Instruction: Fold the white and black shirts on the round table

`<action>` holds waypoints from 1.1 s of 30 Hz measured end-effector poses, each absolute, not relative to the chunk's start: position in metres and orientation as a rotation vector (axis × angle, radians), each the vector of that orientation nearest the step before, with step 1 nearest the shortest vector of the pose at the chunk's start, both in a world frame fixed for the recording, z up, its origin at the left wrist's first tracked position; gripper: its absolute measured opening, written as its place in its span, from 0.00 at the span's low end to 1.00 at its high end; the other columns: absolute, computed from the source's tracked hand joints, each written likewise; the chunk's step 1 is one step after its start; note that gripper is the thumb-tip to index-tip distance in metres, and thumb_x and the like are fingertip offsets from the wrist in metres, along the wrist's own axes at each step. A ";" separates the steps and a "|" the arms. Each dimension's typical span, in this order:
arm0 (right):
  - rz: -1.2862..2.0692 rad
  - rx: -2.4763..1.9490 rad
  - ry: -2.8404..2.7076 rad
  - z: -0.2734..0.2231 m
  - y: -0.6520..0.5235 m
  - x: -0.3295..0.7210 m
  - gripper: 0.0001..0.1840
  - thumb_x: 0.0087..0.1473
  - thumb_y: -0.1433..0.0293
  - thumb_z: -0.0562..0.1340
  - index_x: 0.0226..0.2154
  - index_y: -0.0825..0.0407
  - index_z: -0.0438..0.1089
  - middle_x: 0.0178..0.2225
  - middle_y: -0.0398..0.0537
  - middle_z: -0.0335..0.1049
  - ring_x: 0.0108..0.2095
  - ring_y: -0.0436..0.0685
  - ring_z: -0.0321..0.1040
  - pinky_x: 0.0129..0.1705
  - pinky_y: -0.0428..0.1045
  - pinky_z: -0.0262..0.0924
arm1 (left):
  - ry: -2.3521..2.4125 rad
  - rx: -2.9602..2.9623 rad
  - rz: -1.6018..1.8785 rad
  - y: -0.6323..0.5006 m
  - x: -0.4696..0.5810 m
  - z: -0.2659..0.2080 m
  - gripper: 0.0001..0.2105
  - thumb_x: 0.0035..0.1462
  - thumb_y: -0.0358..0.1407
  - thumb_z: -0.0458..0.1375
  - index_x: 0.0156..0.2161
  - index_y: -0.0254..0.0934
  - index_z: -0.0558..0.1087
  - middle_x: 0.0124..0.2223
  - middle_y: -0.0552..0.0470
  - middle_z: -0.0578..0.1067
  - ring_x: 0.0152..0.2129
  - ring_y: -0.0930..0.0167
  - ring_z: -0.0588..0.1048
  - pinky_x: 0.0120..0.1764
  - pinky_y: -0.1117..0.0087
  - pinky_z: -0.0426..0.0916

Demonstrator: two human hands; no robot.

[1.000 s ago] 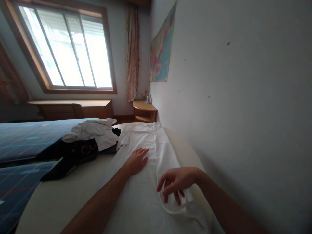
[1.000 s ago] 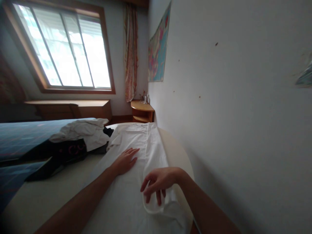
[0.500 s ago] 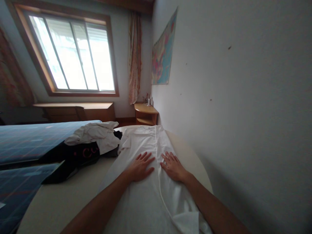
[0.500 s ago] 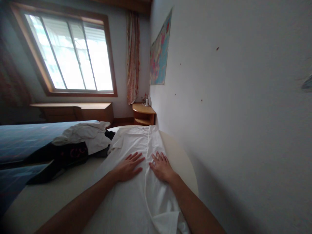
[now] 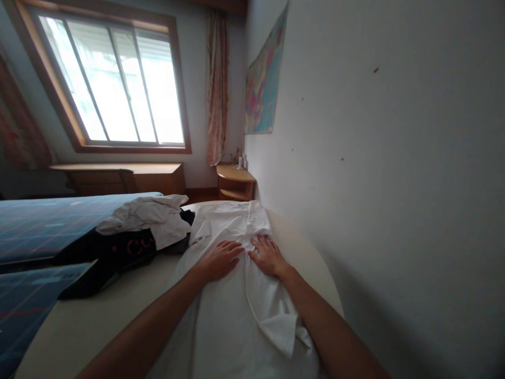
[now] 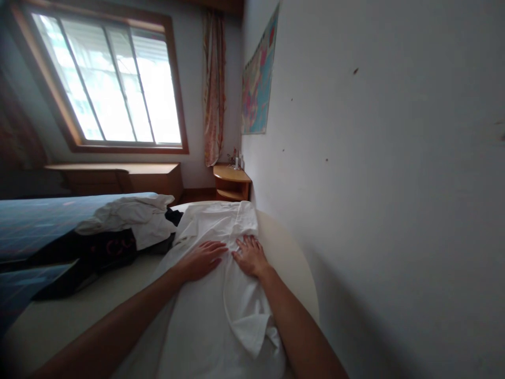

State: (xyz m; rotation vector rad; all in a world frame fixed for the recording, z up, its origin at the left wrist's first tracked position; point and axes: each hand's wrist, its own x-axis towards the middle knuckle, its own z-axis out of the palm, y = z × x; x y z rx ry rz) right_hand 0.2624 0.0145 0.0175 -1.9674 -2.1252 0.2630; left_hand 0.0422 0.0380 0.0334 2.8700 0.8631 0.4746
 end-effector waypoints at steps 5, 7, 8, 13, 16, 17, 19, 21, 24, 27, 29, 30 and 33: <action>0.445 -1.689 -2.029 0.019 0.012 0.281 0.24 0.61 0.61 0.56 0.58 0.50 0.68 0.64 0.52 0.58 0.67 0.62 0.46 0.66 0.58 0.42 | 0.563 2.798 0.561 -0.049 0.075 0.057 0.13 0.62 0.43 0.54 0.49 0.46 0.73 0.53 0.50 0.75 0.49 0.64 0.72 0.57 0.59 0.60; 0.520 -1.580 -1.938 0.019 0.007 0.289 0.23 0.60 0.62 0.56 0.56 0.50 0.69 0.61 0.51 0.64 0.64 0.60 0.54 0.64 0.56 0.49 | 0.552 2.721 0.510 -0.083 0.092 0.060 0.19 0.58 0.52 0.58 0.49 0.44 0.73 0.47 0.49 0.77 0.45 0.63 0.74 0.54 0.59 0.63; 0.547 -1.538 -1.905 0.019 0.004 0.293 0.23 0.60 0.62 0.56 0.55 0.51 0.70 0.59 0.51 0.66 0.62 0.59 0.58 0.63 0.55 0.52 | 0.579 2.698 0.491 -0.097 0.100 0.059 0.23 0.54 0.54 0.59 0.49 0.44 0.72 0.45 0.49 0.78 0.43 0.61 0.75 0.52 0.57 0.64; 0.652 -1.385 -1.810 0.014 -0.005 0.304 0.20 0.57 0.62 0.58 0.50 0.53 0.72 0.51 0.52 0.74 0.53 0.59 0.70 0.58 0.55 0.59 | 0.733 2.619 0.365 -0.127 0.124 0.043 0.22 0.52 0.48 0.62 0.50 0.41 0.71 0.44 0.45 0.77 0.42 0.58 0.74 0.47 0.57 0.68; 0.760 -1.299 -1.706 0.010 -0.006 0.307 0.19 0.55 0.63 0.61 0.47 0.54 0.73 0.47 0.53 0.76 0.49 0.59 0.72 0.55 0.55 0.63 | 0.673 2.546 0.385 -0.129 0.121 0.040 0.14 0.55 0.39 0.59 0.47 0.41 0.72 0.43 0.49 0.76 0.42 0.64 0.74 0.48 0.64 0.68; 0.793 -1.274 -1.680 0.009 -0.006 0.308 0.19 0.54 0.63 0.61 0.47 0.54 0.72 0.47 0.54 0.77 0.48 0.59 0.73 0.54 0.55 0.64 | 0.624 2.521 0.392 -0.129 0.118 0.041 0.13 0.54 0.36 0.58 0.46 0.41 0.72 0.43 0.50 0.76 0.41 0.66 0.74 0.47 0.67 0.68; 0.839 -1.239 -1.651 0.008 -0.005 0.310 0.19 0.54 0.62 0.62 0.46 0.54 0.72 0.45 0.54 0.77 0.48 0.59 0.73 0.54 0.56 0.65 | 0.520 2.490 0.398 -0.129 0.111 0.045 0.13 0.50 0.30 0.58 0.43 0.39 0.72 0.41 0.51 0.76 0.39 0.69 0.74 0.45 0.72 0.68; 0.863 -1.229 -1.638 0.009 -0.005 0.312 0.19 0.53 0.62 0.62 0.46 0.54 0.72 0.44 0.54 0.78 0.47 0.60 0.74 0.54 0.56 0.64 | 0.454 2.470 0.393 -0.129 0.105 0.051 0.12 0.46 0.27 0.57 0.38 0.38 0.71 0.38 0.52 0.76 0.35 0.71 0.74 0.41 0.75 0.67; 0.878 -1.238 -1.616 0.012 -0.006 0.315 0.20 0.53 0.60 0.63 0.46 0.54 0.71 0.43 0.54 0.78 0.47 0.61 0.74 0.53 0.57 0.65 | 0.513 2.418 0.395 -0.132 0.099 0.059 0.13 0.44 0.25 0.55 0.37 0.38 0.70 0.35 0.54 0.75 0.30 0.73 0.72 0.36 0.76 0.67; 0.890 -1.245 -1.606 0.013 -0.007 0.316 0.21 0.53 0.59 0.64 0.46 0.54 0.71 0.42 0.54 0.78 0.46 0.61 0.74 0.51 0.56 0.66 | 0.607 2.362 0.350 -0.137 0.100 0.064 0.19 0.46 0.28 0.57 0.46 0.39 0.70 0.35 0.55 0.77 0.28 0.73 0.73 0.36 0.75 0.67; 0.894 -1.248 -1.603 0.013 -0.008 0.316 0.20 0.53 0.60 0.64 0.46 0.54 0.72 0.42 0.54 0.78 0.46 0.61 0.75 0.50 0.56 0.66 | 0.662 2.351 0.269 -0.141 0.103 0.063 0.22 0.48 0.34 0.60 0.52 0.40 0.70 0.34 0.56 0.77 0.28 0.72 0.73 0.35 0.73 0.67; 0.895 -1.250 -1.601 0.012 -0.007 0.316 0.20 0.53 0.60 0.64 0.46 0.54 0.72 0.42 0.54 0.79 0.45 0.60 0.75 0.50 0.56 0.66 | 0.700 2.353 0.234 -0.142 0.105 0.061 0.22 0.50 0.37 0.60 0.52 0.41 0.70 0.34 0.56 0.78 0.27 0.71 0.74 0.35 0.72 0.67; 0.887 -1.254 -1.599 0.009 -0.007 0.316 0.19 0.54 0.61 0.63 0.46 0.54 0.72 0.42 0.53 0.79 0.45 0.60 0.75 0.50 0.55 0.66 | 0.808 2.353 0.225 -0.145 0.111 0.054 0.18 0.53 0.41 0.60 0.50 0.42 0.73 0.34 0.55 0.78 0.30 0.68 0.75 0.38 0.68 0.68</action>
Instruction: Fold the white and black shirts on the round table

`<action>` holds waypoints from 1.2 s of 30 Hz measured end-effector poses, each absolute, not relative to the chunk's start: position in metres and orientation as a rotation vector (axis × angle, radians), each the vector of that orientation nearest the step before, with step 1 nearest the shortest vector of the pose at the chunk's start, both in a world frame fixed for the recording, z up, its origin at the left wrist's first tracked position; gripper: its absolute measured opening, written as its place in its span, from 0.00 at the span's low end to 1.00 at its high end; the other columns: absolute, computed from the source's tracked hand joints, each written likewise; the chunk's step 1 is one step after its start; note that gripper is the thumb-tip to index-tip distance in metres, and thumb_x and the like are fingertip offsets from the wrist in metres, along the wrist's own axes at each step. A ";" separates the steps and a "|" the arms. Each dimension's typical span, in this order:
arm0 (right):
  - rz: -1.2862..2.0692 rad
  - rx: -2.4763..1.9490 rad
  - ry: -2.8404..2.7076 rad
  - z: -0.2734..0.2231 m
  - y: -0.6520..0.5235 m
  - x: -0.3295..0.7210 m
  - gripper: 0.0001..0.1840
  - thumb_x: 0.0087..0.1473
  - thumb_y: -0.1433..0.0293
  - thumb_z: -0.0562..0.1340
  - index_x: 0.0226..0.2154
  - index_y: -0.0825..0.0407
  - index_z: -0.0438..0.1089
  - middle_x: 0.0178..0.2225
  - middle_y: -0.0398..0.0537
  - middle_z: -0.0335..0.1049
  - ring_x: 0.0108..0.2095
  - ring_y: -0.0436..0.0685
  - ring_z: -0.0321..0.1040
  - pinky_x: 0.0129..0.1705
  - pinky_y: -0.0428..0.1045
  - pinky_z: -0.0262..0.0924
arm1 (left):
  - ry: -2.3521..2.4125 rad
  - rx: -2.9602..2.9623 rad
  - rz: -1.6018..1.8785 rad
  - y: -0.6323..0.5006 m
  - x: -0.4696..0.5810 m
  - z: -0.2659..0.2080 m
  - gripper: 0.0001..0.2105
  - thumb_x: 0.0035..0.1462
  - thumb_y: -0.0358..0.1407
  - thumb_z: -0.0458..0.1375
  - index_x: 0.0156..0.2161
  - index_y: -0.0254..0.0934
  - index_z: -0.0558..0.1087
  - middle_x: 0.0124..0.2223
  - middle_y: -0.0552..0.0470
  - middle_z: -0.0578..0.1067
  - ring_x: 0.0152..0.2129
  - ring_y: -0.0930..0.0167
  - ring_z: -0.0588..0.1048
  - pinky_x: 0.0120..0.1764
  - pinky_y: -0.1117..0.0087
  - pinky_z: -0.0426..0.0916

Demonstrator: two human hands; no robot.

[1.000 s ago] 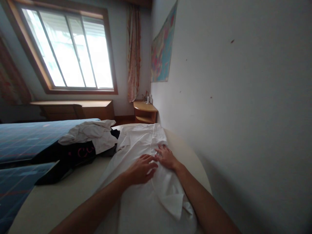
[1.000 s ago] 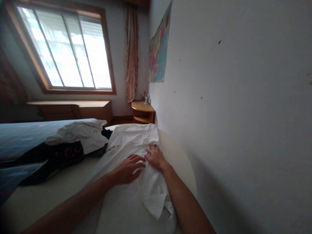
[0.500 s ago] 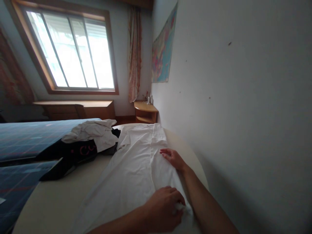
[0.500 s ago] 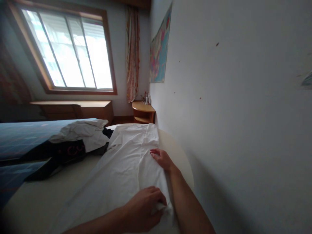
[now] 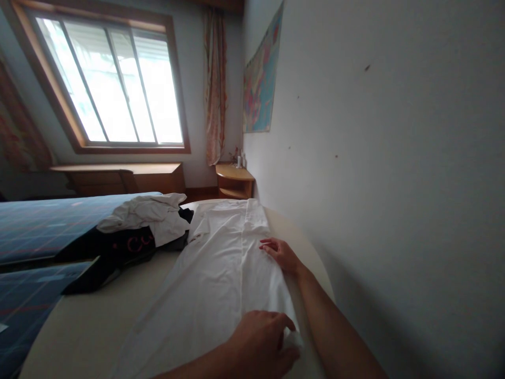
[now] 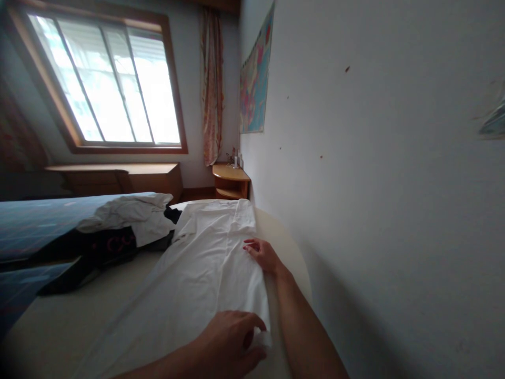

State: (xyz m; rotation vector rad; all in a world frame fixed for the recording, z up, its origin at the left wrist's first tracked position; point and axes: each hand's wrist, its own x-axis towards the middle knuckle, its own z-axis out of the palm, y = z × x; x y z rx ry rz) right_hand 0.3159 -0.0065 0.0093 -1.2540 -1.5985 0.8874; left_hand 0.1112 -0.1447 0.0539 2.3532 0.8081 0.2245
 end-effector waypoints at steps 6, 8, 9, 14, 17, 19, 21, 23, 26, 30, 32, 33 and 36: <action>0.874 -1.260 -1.624 0.010 -0.006 0.316 0.19 0.54 0.61 0.63 0.46 0.54 0.72 0.41 0.53 0.79 0.45 0.59 0.75 0.49 0.54 0.66 | 0.795 2.365 0.312 -0.145 0.117 0.044 0.09 0.57 0.39 0.60 0.41 0.40 0.76 0.37 0.54 0.78 0.32 0.71 0.76 0.35 0.73 0.67; 0.860 -1.267 -1.635 0.010 -0.006 0.317 0.19 0.54 0.61 0.63 0.46 0.54 0.72 0.41 0.53 0.79 0.44 0.59 0.75 0.49 0.54 0.66 | 0.671 2.504 0.402 -0.146 0.118 0.044 0.06 0.58 0.37 0.60 0.41 0.42 0.75 0.37 0.56 0.77 0.31 0.74 0.75 0.34 0.75 0.66; 0.850 -1.272 -1.639 0.010 -0.006 0.317 0.19 0.54 0.62 0.63 0.46 0.54 0.72 0.41 0.53 0.79 0.44 0.59 0.75 0.48 0.54 0.66 | 0.598 2.623 0.472 -0.146 0.119 0.044 0.05 0.59 0.36 0.60 0.41 0.42 0.75 0.38 0.56 0.77 0.31 0.74 0.75 0.33 0.75 0.65; 0.751 -1.357 -1.645 0.008 -0.003 0.322 0.18 0.55 0.63 0.60 0.46 0.54 0.72 0.38 0.51 0.79 0.40 0.57 0.75 0.44 0.51 0.66 | 0.175 3.181 0.820 -0.154 0.131 0.042 0.07 0.62 0.32 0.58 0.30 0.39 0.69 0.29 0.56 0.72 0.24 0.75 0.70 0.23 0.72 0.57; 0.672 -1.416 -1.630 0.008 -0.002 0.326 0.17 0.56 0.63 0.58 0.45 0.54 0.73 0.35 0.50 0.79 0.36 0.56 0.75 0.40 0.50 0.66 | 0.072 3.212 0.841 -0.158 0.137 0.036 0.11 0.61 0.31 0.57 0.27 0.38 0.66 0.28 0.57 0.70 0.22 0.76 0.68 0.21 0.71 0.54; 0.638 -1.430 -1.625 0.008 -0.002 0.327 0.17 0.56 0.64 0.58 0.45 0.54 0.73 0.34 0.49 0.78 0.35 0.55 0.74 0.39 0.49 0.65 | 0.076 3.217 0.827 -0.158 0.136 0.031 0.07 0.62 0.34 0.58 0.31 0.39 0.68 0.32 0.58 0.73 0.24 0.75 0.70 0.22 0.71 0.56; 0.625 -1.437 -1.623 0.008 -0.002 0.329 0.17 0.56 0.64 0.58 0.45 0.54 0.73 0.33 0.49 0.78 0.35 0.55 0.74 0.39 0.49 0.65 | 0.089 3.223 0.806 -0.156 0.133 0.027 0.03 0.63 0.37 0.58 0.37 0.41 0.70 0.36 0.58 0.75 0.26 0.74 0.72 0.23 0.71 0.58; 0.623 -1.441 -1.628 0.006 -0.002 0.330 0.18 0.55 0.63 0.58 0.45 0.54 0.73 0.34 0.49 0.78 0.34 0.55 0.74 0.39 0.49 0.65 | 0.127 3.201 0.759 -0.153 0.132 0.024 0.05 0.63 0.39 0.58 0.42 0.41 0.70 0.37 0.58 0.76 0.28 0.74 0.73 0.25 0.71 0.60; 0.608 -1.459 -1.688 0.006 -0.002 0.330 0.18 0.54 0.62 0.60 0.45 0.53 0.74 0.33 0.48 0.77 0.34 0.55 0.73 0.39 0.48 0.64 | 0.190 3.138 0.589 -0.150 0.132 0.019 0.06 0.63 0.39 0.58 0.44 0.42 0.71 0.37 0.59 0.78 0.29 0.73 0.75 0.27 0.72 0.63; 0.463 -1.564 -1.876 0.016 -0.006 0.330 0.16 0.52 0.65 0.62 0.43 0.52 0.75 0.34 0.48 0.76 0.34 0.54 0.71 0.39 0.48 0.63 | 0.273 3.050 0.361 -0.149 0.129 0.025 0.11 0.63 0.38 0.58 0.49 0.41 0.69 0.47 0.55 0.78 0.37 0.70 0.77 0.34 0.72 0.68; 0.308 -1.722 -1.914 0.024 -0.010 0.329 0.16 0.51 0.66 0.63 0.42 0.53 0.75 0.36 0.49 0.76 0.35 0.54 0.71 0.40 0.47 0.62 | 0.330 3.008 0.285 -0.148 0.122 0.034 0.16 0.61 0.40 0.59 0.53 0.40 0.67 0.54 0.51 0.74 0.45 0.65 0.75 0.40 0.69 0.71; 0.229 -1.830 -1.903 0.027 -0.013 0.329 0.15 0.51 0.65 0.63 0.41 0.53 0.75 0.36 0.50 0.76 0.35 0.55 0.71 0.39 0.47 0.61 | 0.358 2.984 0.246 -0.147 0.117 0.039 0.19 0.60 0.41 0.59 0.54 0.39 0.65 0.57 0.49 0.72 0.49 0.63 0.73 0.43 0.66 0.71; 0.113 -2.125 -1.834 0.035 -0.022 0.328 0.14 0.54 0.59 0.62 0.34 0.53 0.74 0.34 0.53 0.77 0.35 0.58 0.72 0.37 0.48 0.60 | 0.429 2.902 0.133 -0.144 0.099 0.048 0.29 0.57 0.44 0.61 0.60 0.36 0.60 0.62 0.44 0.67 0.54 0.58 0.69 0.50 0.59 0.70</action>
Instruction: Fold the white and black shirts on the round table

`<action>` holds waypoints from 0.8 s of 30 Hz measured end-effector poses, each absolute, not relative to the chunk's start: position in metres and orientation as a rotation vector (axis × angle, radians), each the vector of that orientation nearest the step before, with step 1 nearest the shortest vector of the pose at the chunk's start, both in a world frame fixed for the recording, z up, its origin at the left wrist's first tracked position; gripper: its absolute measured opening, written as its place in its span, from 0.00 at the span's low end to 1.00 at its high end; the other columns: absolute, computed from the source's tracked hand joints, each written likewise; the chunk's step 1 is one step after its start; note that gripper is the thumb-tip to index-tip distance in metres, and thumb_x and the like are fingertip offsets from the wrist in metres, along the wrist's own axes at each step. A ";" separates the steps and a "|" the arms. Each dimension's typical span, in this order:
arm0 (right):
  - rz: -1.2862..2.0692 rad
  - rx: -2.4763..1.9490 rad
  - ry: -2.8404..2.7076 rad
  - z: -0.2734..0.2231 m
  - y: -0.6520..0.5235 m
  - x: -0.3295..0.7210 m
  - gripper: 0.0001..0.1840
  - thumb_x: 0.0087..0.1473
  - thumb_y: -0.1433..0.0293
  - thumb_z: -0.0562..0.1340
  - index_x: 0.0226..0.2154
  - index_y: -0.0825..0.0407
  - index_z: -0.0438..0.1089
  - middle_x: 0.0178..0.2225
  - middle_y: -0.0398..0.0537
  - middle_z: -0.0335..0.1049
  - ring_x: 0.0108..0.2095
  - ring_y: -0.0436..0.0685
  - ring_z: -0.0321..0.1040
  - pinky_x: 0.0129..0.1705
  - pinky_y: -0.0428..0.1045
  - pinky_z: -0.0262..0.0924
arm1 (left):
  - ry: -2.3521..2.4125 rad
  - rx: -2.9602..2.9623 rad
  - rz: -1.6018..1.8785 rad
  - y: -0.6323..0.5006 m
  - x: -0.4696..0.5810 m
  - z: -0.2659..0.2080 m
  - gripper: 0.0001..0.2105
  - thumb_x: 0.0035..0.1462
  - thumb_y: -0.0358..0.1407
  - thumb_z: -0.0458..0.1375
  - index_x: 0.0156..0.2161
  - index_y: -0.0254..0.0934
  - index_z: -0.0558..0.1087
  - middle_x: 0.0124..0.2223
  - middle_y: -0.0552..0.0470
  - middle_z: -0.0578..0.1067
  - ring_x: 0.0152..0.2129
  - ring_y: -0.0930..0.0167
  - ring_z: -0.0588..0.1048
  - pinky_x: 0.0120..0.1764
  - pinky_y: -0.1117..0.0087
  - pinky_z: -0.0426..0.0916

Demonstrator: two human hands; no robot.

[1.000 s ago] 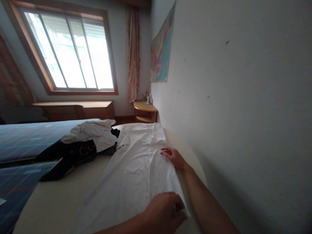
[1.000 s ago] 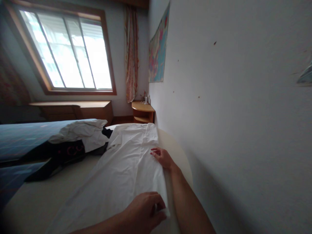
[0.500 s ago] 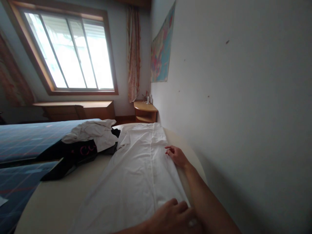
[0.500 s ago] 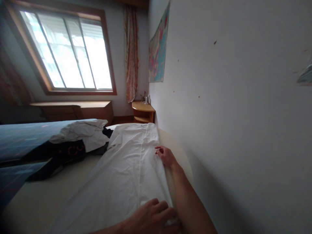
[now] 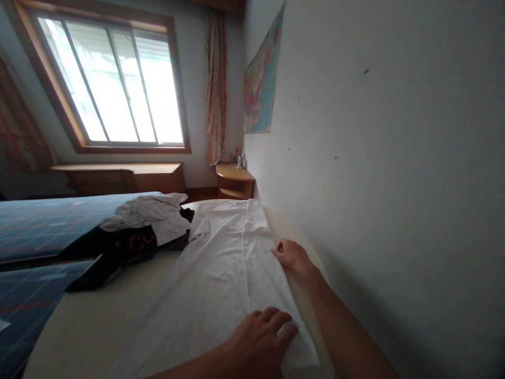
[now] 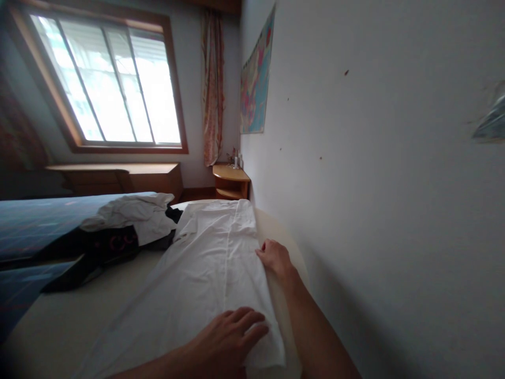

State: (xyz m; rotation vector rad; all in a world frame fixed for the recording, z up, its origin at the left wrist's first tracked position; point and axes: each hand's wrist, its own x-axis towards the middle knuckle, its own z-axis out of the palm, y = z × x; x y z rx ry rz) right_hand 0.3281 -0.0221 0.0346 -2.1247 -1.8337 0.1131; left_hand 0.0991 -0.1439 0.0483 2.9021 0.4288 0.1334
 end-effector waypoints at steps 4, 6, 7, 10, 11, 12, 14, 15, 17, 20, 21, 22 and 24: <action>0.179 -2.194 -1.906 0.036 -0.036 0.325 0.17 0.57 0.56 0.60 0.30 0.52 0.75 0.34 0.54 0.78 0.36 0.59 0.74 0.35 0.48 0.58 | 0.405 2.883 0.140 -0.143 0.083 0.041 0.26 0.62 0.39 0.56 0.62 0.36 0.59 0.64 0.44 0.65 0.59 0.58 0.65 0.56 0.57 0.66; 0.190 -2.194 -1.951 0.036 -0.041 0.323 0.16 0.59 0.58 0.59 0.31 0.51 0.75 0.35 0.55 0.78 0.37 0.59 0.74 0.35 0.48 0.57 | 0.381 2.901 0.187 -0.144 0.080 0.036 0.22 0.64 0.38 0.54 0.62 0.38 0.60 0.64 0.45 0.65 0.59 0.58 0.65 0.58 0.57 0.64; 0.184 -2.206 -1.954 0.037 -0.043 0.322 0.16 0.60 0.59 0.58 0.32 0.52 0.75 0.36 0.55 0.78 0.37 0.59 0.74 0.35 0.48 0.57 | 0.385 2.904 0.213 -0.144 0.081 0.035 0.21 0.65 0.37 0.53 0.61 0.39 0.61 0.63 0.46 0.66 0.59 0.58 0.65 0.58 0.57 0.64; 0.108 -2.264 -1.875 0.042 -0.045 0.322 0.17 0.64 0.59 0.54 0.38 0.52 0.73 0.38 0.56 0.78 0.38 0.59 0.74 0.35 0.48 0.57 | 0.404 2.898 0.294 -0.144 0.083 0.035 0.20 0.65 0.37 0.54 0.60 0.39 0.61 0.60 0.48 0.70 0.56 0.63 0.69 0.57 0.62 0.64; 0.079 -2.278 -1.849 0.044 -0.045 0.322 0.17 0.64 0.59 0.54 0.39 0.53 0.73 0.38 0.56 0.78 0.38 0.59 0.74 0.35 0.48 0.57 | 0.383 2.908 0.317 -0.143 0.084 0.035 0.19 0.65 0.37 0.54 0.60 0.39 0.62 0.59 0.49 0.71 0.55 0.64 0.69 0.57 0.62 0.64; 0.058 -2.289 -1.838 0.044 -0.045 0.322 0.16 0.64 0.59 0.54 0.40 0.52 0.72 0.39 0.56 0.78 0.38 0.59 0.74 0.35 0.48 0.57 | 0.341 2.929 0.339 -0.143 0.084 0.035 0.18 0.66 0.38 0.53 0.58 0.40 0.63 0.59 0.49 0.71 0.55 0.65 0.69 0.58 0.62 0.63; 0.038 -2.288 -1.864 0.044 -0.044 0.322 0.14 0.64 0.61 0.55 0.41 0.52 0.72 0.39 0.55 0.78 0.39 0.59 0.75 0.35 0.48 0.57 | 0.215 2.985 0.387 -0.142 0.084 0.034 0.15 0.68 0.41 0.51 0.56 0.40 0.64 0.58 0.51 0.71 0.56 0.66 0.69 0.58 0.62 0.62; 0.033 -2.280 -1.887 0.042 -0.043 0.322 0.13 0.64 0.61 0.56 0.41 0.51 0.72 0.39 0.55 0.78 0.39 0.58 0.75 0.36 0.47 0.57 | 0.154 3.013 0.410 -0.142 0.083 0.032 0.14 0.68 0.42 0.50 0.55 0.41 0.65 0.58 0.52 0.71 0.56 0.66 0.68 0.58 0.62 0.61; 0.012 -2.259 -1.921 0.039 -0.042 0.322 0.13 0.65 0.61 0.55 0.42 0.50 0.71 0.39 0.54 0.78 0.39 0.58 0.75 0.36 0.47 0.57 | 0.087 3.064 0.454 -0.142 0.082 0.028 0.14 0.68 0.45 0.49 0.52 0.40 0.67 0.58 0.53 0.71 0.57 0.66 0.67 0.57 0.64 0.63; -0.036 -2.232 -1.946 0.034 -0.042 0.322 0.14 0.66 0.61 0.53 0.43 0.50 0.70 0.38 0.54 0.78 0.39 0.59 0.75 0.37 0.48 0.58 | 0.142 3.143 0.474 -0.144 0.083 0.022 0.09 0.67 0.41 0.53 0.44 0.37 0.69 0.53 0.52 0.74 0.50 0.68 0.72 0.47 0.70 0.68; -0.040 -2.230 -1.952 0.033 -0.042 0.322 0.15 0.66 0.61 0.53 0.44 0.50 0.70 0.38 0.54 0.78 0.39 0.59 0.75 0.37 0.48 0.58 | 0.181 3.174 0.468 -0.145 0.084 0.021 0.08 0.66 0.39 0.54 0.41 0.37 0.69 0.49 0.51 0.75 0.45 0.69 0.73 0.41 0.71 0.69; -0.034 -2.233 -1.956 0.033 -0.042 0.323 0.15 0.66 0.61 0.53 0.44 0.50 0.70 0.38 0.54 0.78 0.39 0.59 0.75 0.37 0.48 0.58 | 0.222 3.207 0.458 -0.146 0.085 0.019 0.06 0.65 0.38 0.56 0.39 0.36 0.68 0.44 0.52 0.75 0.40 0.70 0.74 0.36 0.72 0.69; -0.008 -2.239 -1.964 0.034 -0.042 0.325 0.14 0.65 0.61 0.53 0.44 0.50 0.71 0.39 0.55 0.78 0.40 0.60 0.75 0.37 0.48 0.58 | 0.289 3.269 0.436 -0.149 0.086 0.017 0.06 0.62 0.36 0.59 0.37 0.36 0.68 0.37 0.52 0.74 0.33 0.70 0.73 0.28 0.71 0.66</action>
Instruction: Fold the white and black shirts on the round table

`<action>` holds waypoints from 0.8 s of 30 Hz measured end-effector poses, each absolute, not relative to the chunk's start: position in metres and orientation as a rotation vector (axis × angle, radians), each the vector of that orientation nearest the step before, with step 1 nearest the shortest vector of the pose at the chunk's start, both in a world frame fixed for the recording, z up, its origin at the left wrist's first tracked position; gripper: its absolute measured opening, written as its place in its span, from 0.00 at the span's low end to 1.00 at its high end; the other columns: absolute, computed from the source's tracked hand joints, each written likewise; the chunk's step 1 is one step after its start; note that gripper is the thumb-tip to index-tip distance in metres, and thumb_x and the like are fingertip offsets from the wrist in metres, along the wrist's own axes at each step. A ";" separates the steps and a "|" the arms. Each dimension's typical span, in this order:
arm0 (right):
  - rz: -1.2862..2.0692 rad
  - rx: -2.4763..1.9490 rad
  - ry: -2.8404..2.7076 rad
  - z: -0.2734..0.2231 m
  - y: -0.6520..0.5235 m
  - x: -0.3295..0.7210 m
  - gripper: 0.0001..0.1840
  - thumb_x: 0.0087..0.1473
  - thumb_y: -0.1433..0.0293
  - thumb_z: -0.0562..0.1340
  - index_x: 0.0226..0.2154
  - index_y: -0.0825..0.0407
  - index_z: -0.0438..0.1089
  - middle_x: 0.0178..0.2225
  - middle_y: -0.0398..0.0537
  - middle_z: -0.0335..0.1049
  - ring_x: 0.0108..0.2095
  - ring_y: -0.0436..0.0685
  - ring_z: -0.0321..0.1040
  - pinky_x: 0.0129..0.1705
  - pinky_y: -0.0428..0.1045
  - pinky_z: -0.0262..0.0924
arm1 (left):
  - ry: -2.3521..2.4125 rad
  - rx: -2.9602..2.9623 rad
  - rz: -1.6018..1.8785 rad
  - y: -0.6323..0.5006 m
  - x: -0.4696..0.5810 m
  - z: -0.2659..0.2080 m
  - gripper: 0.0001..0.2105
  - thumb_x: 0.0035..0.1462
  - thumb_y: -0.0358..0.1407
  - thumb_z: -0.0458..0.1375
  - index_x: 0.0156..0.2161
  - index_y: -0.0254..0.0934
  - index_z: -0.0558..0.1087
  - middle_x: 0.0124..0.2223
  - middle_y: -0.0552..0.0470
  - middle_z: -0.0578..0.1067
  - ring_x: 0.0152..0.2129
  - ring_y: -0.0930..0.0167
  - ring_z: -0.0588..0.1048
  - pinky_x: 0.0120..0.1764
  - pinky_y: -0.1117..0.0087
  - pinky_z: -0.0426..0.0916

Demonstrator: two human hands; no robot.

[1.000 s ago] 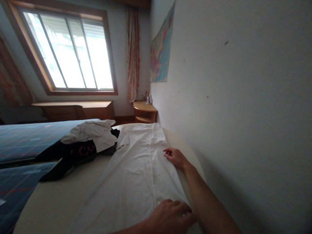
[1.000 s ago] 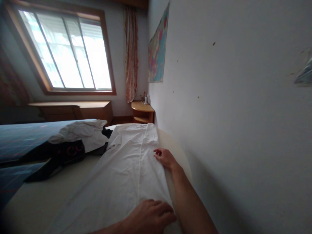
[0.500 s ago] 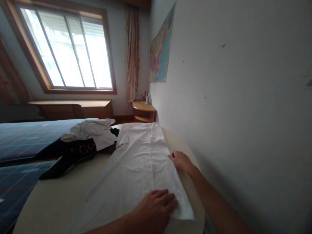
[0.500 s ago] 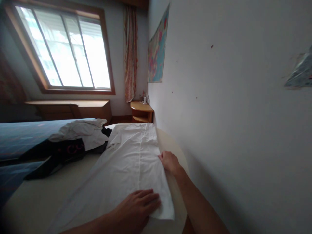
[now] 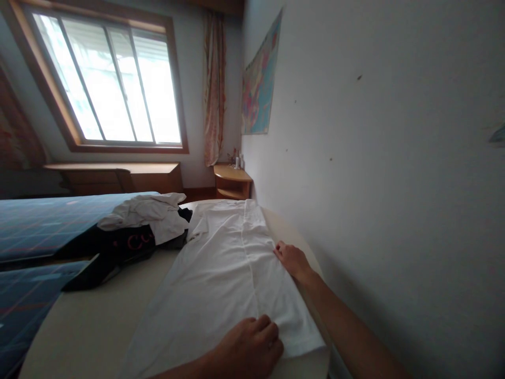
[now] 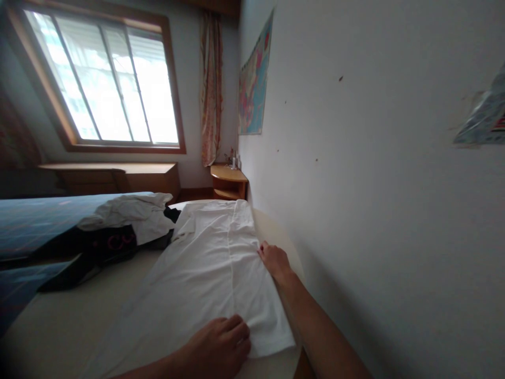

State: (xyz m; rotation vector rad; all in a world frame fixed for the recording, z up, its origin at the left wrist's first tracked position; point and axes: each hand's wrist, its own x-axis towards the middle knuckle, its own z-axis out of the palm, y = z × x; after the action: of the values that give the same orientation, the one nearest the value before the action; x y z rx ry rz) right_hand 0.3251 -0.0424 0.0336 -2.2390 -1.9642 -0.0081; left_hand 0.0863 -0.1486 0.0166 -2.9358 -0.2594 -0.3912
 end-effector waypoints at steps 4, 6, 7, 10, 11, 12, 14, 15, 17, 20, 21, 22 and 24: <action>0.111 -2.244 -1.983 0.040 -0.043 0.333 0.13 0.61 0.62 0.57 0.42 0.50 0.72 0.41 0.54 0.78 0.42 0.60 0.74 0.38 0.48 0.59 | -0.236 -2.965 -0.334 -0.152 0.088 0.014 0.07 0.62 0.37 0.60 0.36 0.36 0.69 0.33 0.52 0.72 0.29 0.71 0.71 0.21 0.71 0.60; 0.160 -2.274 -1.969 0.045 -0.042 0.334 0.12 0.58 0.62 0.59 0.41 0.50 0.73 0.41 0.54 0.77 0.42 0.61 0.74 0.39 0.49 0.59 | -0.149 -3.029 -0.309 -0.152 0.087 0.016 0.08 0.63 0.39 0.59 0.36 0.36 0.69 0.33 0.54 0.73 0.28 0.72 0.71 0.21 0.71 0.60; 0.170 -2.297 -1.955 0.047 -0.041 0.333 0.13 0.57 0.62 0.60 0.42 0.51 0.73 0.41 0.55 0.77 0.42 0.62 0.74 0.40 0.49 0.60 | -0.086 -3.059 -0.294 -0.151 0.086 0.018 0.08 0.63 0.39 0.58 0.36 0.37 0.69 0.33 0.54 0.73 0.27 0.73 0.71 0.21 0.72 0.60; 0.090 -2.251 -1.937 0.048 -0.037 0.324 0.20 0.59 0.62 0.57 0.51 0.53 0.70 0.47 0.59 0.75 0.46 0.62 0.72 0.45 0.52 0.60 | 0.140 -3.163 -0.251 -0.144 0.081 0.031 0.05 0.63 0.36 0.59 0.36 0.38 0.70 0.34 0.56 0.75 0.28 0.75 0.72 0.25 0.74 0.62; 0.054 -2.185 -1.962 0.046 -0.036 0.320 0.22 0.61 0.61 0.56 0.55 0.53 0.67 0.51 0.59 0.73 0.50 0.62 0.70 0.49 0.52 0.59 | 0.195 -3.216 -0.250 -0.140 0.079 0.037 0.03 0.63 0.35 0.59 0.37 0.38 0.71 0.35 0.56 0.76 0.30 0.75 0.73 0.28 0.75 0.64; 0.032 -2.109 -2.001 0.043 -0.035 0.316 0.24 0.61 0.61 0.55 0.57 0.52 0.65 0.55 0.58 0.69 0.54 0.62 0.66 0.54 0.53 0.57 | 0.219 -3.276 -0.262 -0.135 0.076 0.042 0.03 0.63 0.35 0.59 0.40 0.39 0.72 0.38 0.56 0.77 0.32 0.75 0.74 0.32 0.76 0.66; 0.042 -1.984 -2.094 0.034 -0.035 0.310 0.26 0.63 0.59 0.53 0.60 0.50 0.63 0.62 0.55 0.61 0.61 0.61 0.58 0.60 0.54 0.50 | 0.181 -3.376 -0.320 -0.125 0.070 0.049 0.09 0.62 0.39 0.59 0.47 0.41 0.72 0.46 0.53 0.78 0.41 0.71 0.75 0.43 0.73 0.68; 0.071 -1.953 -2.135 0.028 -0.036 0.308 0.27 0.64 0.58 0.52 0.61 0.50 0.62 0.64 0.54 0.58 0.63 0.61 0.54 0.63 0.55 0.46 | 0.128 -3.403 -0.347 -0.120 0.066 0.052 0.14 0.61 0.41 0.59 0.51 0.42 0.71 0.51 0.51 0.76 0.47 0.68 0.74 0.49 0.69 0.67; 0.117 -1.939 -2.169 0.018 -0.038 0.307 0.29 0.65 0.56 0.49 0.63 0.50 0.59 0.67 0.52 0.52 0.66 0.60 0.48 0.65 0.56 0.40 | 0.035 -3.419 -0.325 -0.113 0.057 0.054 0.24 0.59 0.45 0.59 0.60 0.45 0.66 0.63 0.47 0.66 0.59 0.58 0.65 0.58 0.57 0.61; 0.100 -1.958 -2.160 0.015 -0.042 0.307 0.29 0.65 0.56 0.48 0.64 0.48 0.58 0.67 0.51 0.51 0.66 0.60 0.47 0.66 0.57 0.38 | 0.002 -3.405 -0.197 -0.112 0.047 0.053 0.29 0.61 0.44 0.57 0.66 0.52 0.56 0.71 0.49 0.51 0.66 0.52 0.50 0.62 0.44 0.53; 0.075 -1.972 -2.151 0.018 -0.042 0.306 0.28 0.64 0.56 0.49 0.62 0.48 0.61 0.66 0.52 0.55 0.65 0.61 0.50 0.65 0.57 0.40 | 0.007 -3.387 -0.180 -0.114 0.046 0.050 0.29 0.63 0.42 0.56 0.67 0.54 0.55 0.71 0.50 0.50 0.67 0.52 0.48 0.62 0.43 0.52; 0.041 -1.992 -2.139 0.022 -0.042 0.304 0.27 0.64 0.56 0.51 0.59 0.49 0.64 0.64 0.54 0.59 0.63 0.62 0.54 0.64 0.57 0.43 | 0.015 -3.356 -0.193 -0.117 0.046 0.046 0.27 0.64 0.41 0.55 0.66 0.56 0.55 0.71 0.51 0.49 0.67 0.53 0.48 0.62 0.43 0.53; -0.045 -2.054 -2.108 0.033 -0.041 0.297 0.24 0.63 0.56 0.52 0.53 0.53 0.69 0.56 0.59 0.68 0.57 0.64 0.62 0.59 0.58 0.49 | 0.015 -3.279 -0.252 -0.125 0.049 0.031 0.24 0.66 0.40 0.53 0.66 0.58 0.56 0.71 0.54 0.52 0.66 0.55 0.50 0.61 0.45 0.55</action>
State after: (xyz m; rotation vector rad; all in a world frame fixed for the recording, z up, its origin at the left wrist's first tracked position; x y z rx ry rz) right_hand 0.2971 -0.0405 0.0326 -2.0536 -2.1079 -0.0448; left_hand 0.0489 -0.1252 0.0307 -3.2790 0.0151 -0.2521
